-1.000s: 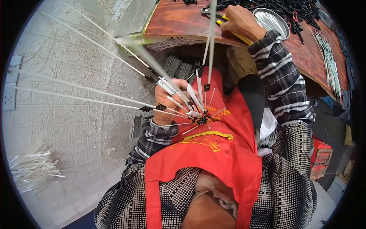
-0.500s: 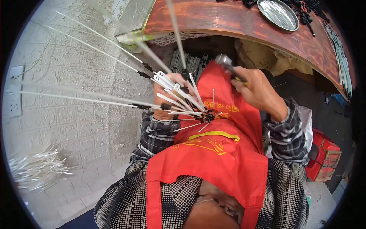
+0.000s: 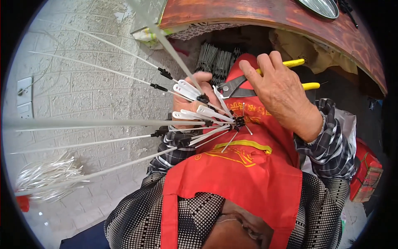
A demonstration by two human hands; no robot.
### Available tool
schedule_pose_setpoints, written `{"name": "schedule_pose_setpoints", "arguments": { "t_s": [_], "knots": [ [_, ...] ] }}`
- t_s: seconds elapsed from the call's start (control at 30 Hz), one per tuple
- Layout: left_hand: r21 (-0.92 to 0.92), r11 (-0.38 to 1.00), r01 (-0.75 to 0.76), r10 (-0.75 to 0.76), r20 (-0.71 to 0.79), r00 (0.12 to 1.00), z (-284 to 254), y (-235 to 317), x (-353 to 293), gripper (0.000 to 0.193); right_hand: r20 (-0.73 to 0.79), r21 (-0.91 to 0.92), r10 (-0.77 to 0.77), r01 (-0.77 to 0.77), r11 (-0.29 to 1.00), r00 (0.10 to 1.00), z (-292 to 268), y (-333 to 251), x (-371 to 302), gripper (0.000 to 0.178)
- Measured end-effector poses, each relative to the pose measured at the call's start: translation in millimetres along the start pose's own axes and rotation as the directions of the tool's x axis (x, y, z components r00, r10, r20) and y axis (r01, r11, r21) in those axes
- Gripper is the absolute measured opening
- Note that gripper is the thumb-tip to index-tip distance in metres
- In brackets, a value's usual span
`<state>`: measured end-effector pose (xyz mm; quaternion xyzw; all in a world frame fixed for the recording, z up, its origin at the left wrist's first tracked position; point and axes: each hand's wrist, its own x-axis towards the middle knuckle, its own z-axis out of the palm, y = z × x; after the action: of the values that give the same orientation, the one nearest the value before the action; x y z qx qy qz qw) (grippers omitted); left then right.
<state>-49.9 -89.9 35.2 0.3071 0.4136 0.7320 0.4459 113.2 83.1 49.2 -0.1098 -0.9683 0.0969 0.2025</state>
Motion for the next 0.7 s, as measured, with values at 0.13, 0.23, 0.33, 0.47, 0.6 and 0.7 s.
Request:
{"name": "schedule_pose_setpoints", "arguments": {
  "t_s": [0.13,0.23,0.33,0.47,0.6,0.7],
  "knots": [
    [-0.197,0.98,0.041,-0.028,0.068,0.997,1,1,2,0.09,-0.007,-0.002,-0.099,0.099,0.995,0.995,-5,1,4,0.042],
    [-0.183,0.979,0.085,-0.065,0.114,0.991,5,9,3,0.103,-0.038,-0.008,-0.159,0.159,0.987,0.987,-4,6,8,0.041],
    [-0.164,0.979,0.121,-0.092,0.175,0.98,-2,12,5,0.105,-0.045,-0.018,-0.209,0.208,0.978,0.977,-5,10,12,0.04],
    [-0.126,0.976,0.177,-0.157,0.156,0.975,-3,18,2,0.108,-0.02,-0.032,-0.285,0.284,0.958,0.958,-9,14,20,0.039],
    [-0.095,0.97,0.223,-0.215,0.091,0.972,-3,18,2,0.111,-0.017,-0.042,-0.352,0.351,0.936,0.936,-13,15,27,0.037],
    [-0.058,0.964,0.259,-0.256,0.053,0.965,2,21,3,0.114,-0.041,-0.052,-0.396,0.394,0.918,0.917,-14,16,30,0.036]
  ]
}}
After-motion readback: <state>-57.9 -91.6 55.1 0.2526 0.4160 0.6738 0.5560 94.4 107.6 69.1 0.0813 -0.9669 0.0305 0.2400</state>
